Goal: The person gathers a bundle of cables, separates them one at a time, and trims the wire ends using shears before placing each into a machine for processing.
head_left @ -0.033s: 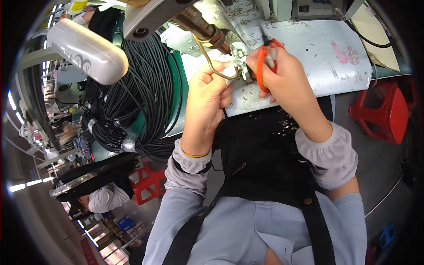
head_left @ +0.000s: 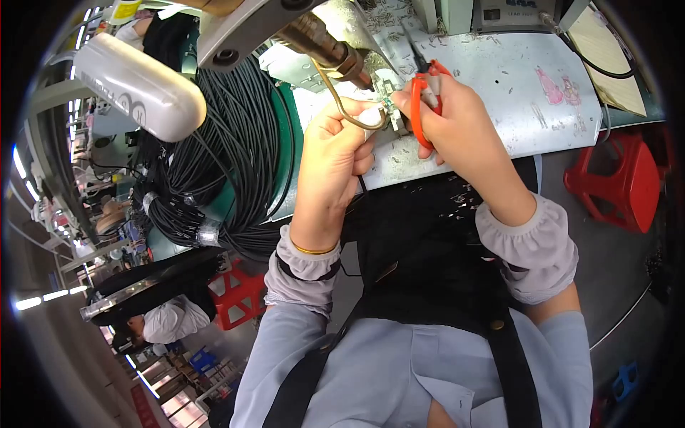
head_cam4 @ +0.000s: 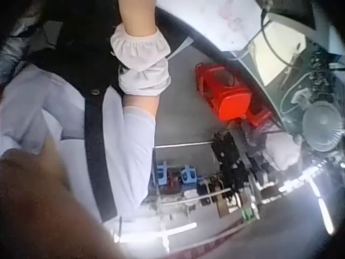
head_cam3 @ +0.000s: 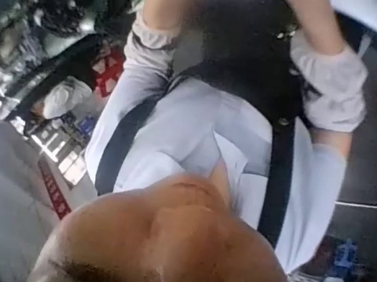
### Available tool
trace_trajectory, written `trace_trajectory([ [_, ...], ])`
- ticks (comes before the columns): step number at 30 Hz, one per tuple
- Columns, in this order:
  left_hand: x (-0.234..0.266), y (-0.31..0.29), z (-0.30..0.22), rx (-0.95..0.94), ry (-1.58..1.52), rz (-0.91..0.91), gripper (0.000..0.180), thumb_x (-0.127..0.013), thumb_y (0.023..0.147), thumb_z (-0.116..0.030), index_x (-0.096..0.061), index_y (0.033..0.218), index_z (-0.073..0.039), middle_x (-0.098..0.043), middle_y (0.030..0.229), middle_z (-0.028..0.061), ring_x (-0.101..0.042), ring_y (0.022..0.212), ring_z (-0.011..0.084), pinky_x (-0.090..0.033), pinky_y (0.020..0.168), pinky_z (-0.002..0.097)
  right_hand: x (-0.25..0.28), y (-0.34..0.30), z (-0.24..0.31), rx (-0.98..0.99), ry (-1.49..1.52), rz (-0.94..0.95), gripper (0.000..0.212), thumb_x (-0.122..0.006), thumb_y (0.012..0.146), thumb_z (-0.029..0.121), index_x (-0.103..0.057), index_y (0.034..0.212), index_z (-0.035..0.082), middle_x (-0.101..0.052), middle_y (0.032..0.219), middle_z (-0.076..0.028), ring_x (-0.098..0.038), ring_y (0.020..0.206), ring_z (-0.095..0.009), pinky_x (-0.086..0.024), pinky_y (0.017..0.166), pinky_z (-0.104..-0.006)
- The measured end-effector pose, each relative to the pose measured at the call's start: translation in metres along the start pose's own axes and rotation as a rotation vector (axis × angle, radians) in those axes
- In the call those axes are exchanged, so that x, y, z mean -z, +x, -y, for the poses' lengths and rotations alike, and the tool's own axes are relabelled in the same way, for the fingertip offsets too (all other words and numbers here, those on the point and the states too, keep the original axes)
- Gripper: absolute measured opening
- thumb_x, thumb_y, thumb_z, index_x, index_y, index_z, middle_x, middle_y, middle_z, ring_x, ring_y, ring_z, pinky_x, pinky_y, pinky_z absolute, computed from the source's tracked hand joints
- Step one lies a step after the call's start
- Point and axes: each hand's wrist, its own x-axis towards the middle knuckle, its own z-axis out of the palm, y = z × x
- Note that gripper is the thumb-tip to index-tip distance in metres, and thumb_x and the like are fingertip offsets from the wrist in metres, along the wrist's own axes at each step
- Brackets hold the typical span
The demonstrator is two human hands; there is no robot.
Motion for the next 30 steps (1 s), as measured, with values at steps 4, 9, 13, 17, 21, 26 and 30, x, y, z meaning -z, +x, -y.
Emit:
trace_trajectory([
  [4, 0.001, 0.005, -0.007, 0.060, 0.083, -0.003, 0.005, -0.057, 0.079, -0.006, -0.053, 0.082, -0.004, -0.044, 0.059, -0.0042, -0.029, 0.042, 0.0004, -0.017, 0.036, 0.0158, -0.001, 0.009, -0.014, 0.027, -0.012, 0.041, 0.019, -0.054, 0.083, 0.019, -0.049, 0.084, 0.001, -0.044, 0.056, 0.001, -0.043, 0.042, -0.005, -0.035, 0.037, -0.0187],
  [9, 0.001, 0.007, -0.015, 0.111, 0.183, -0.022, 0.007, -0.059, 0.078, -0.008, -0.054, 0.078, -0.004, -0.045, 0.057, -0.0041, -0.030, 0.041, 0.0005, -0.018, 0.036, 0.0159, -0.005, 0.008, -0.015, 0.073, -0.016, 0.014, 0.018, -0.053, 0.084, 0.017, -0.048, 0.084, 0.000, -0.043, 0.056, 0.001, -0.039, 0.043, -0.005, -0.035, 0.040, -0.0192],
  [13, 0.006, 0.009, -0.016, 0.104, 0.233, 0.030, 0.011, -0.061, 0.077, -0.011, -0.053, 0.074, -0.004, -0.043, 0.054, -0.0045, -0.030, 0.042, 0.0010, -0.018, 0.035, 0.0169, -0.004, 0.008, -0.019, 0.130, -0.156, -0.007, 0.016, -0.052, 0.084, 0.014, -0.048, 0.085, -0.001, -0.044, 0.057, 0.001, -0.039, 0.043, -0.005, -0.034, 0.041, -0.0199],
  [17, 0.007, 0.008, -0.015, 0.069, 0.247, -0.004, 0.014, -0.062, 0.076, -0.013, -0.053, 0.073, -0.003, -0.041, 0.053, -0.0050, -0.031, 0.042, 0.0013, -0.020, 0.036, 0.0174, -0.004, 0.011, -0.025, 0.237, -0.109, -0.032, 0.015, -0.052, 0.084, 0.013, -0.048, 0.085, -0.001, -0.046, 0.057, 0.000, -0.040, 0.044, -0.005, -0.034, 0.041, -0.0206],
  [21, 0.010, 0.007, -0.015, 0.070, 0.249, 0.009, 0.013, -0.061, 0.076, -0.014, -0.053, 0.073, -0.003, -0.042, 0.054, -0.0046, -0.031, 0.042, 0.0016, -0.020, 0.036, 0.0176, -0.004, 0.008, -0.019, 0.126, -0.025, 0.016, 0.014, -0.052, 0.083, 0.012, -0.047, 0.085, -0.001, -0.046, 0.057, -0.001, -0.040, 0.045, -0.005, -0.034, 0.041, -0.0208],
  [26, 0.005, 0.007, -0.018, 0.061, 0.316, 0.034, 0.009, -0.060, 0.077, -0.011, -0.055, 0.075, -0.003, -0.045, 0.055, -0.0040, -0.031, 0.042, 0.0016, -0.020, 0.037, 0.0176, -0.004, 0.008, -0.018, 0.104, -0.119, 0.017, 0.013, -0.052, 0.083, 0.012, -0.047, 0.084, -0.001, -0.046, 0.058, -0.001, -0.041, 0.046, -0.005, -0.034, 0.042, -0.0208],
  [30, -0.001, 0.000, -0.015, 0.041, 0.333, -0.072, 0.005, -0.054, 0.079, -0.006, -0.053, 0.082, -0.001, -0.040, 0.057, -0.0056, -0.026, 0.041, 0.0000, -0.016, 0.036, 0.0157, -0.002, 0.004, -0.020, 0.134, -0.070, 0.026, 0.012, -0.052, 0.083, 0.011, -0.047, 0.081, 0.001, -0.045, 0.057, 0.000, -0.039, 0.045, -0.005, -0.034, 0.042, -0.0195],
])
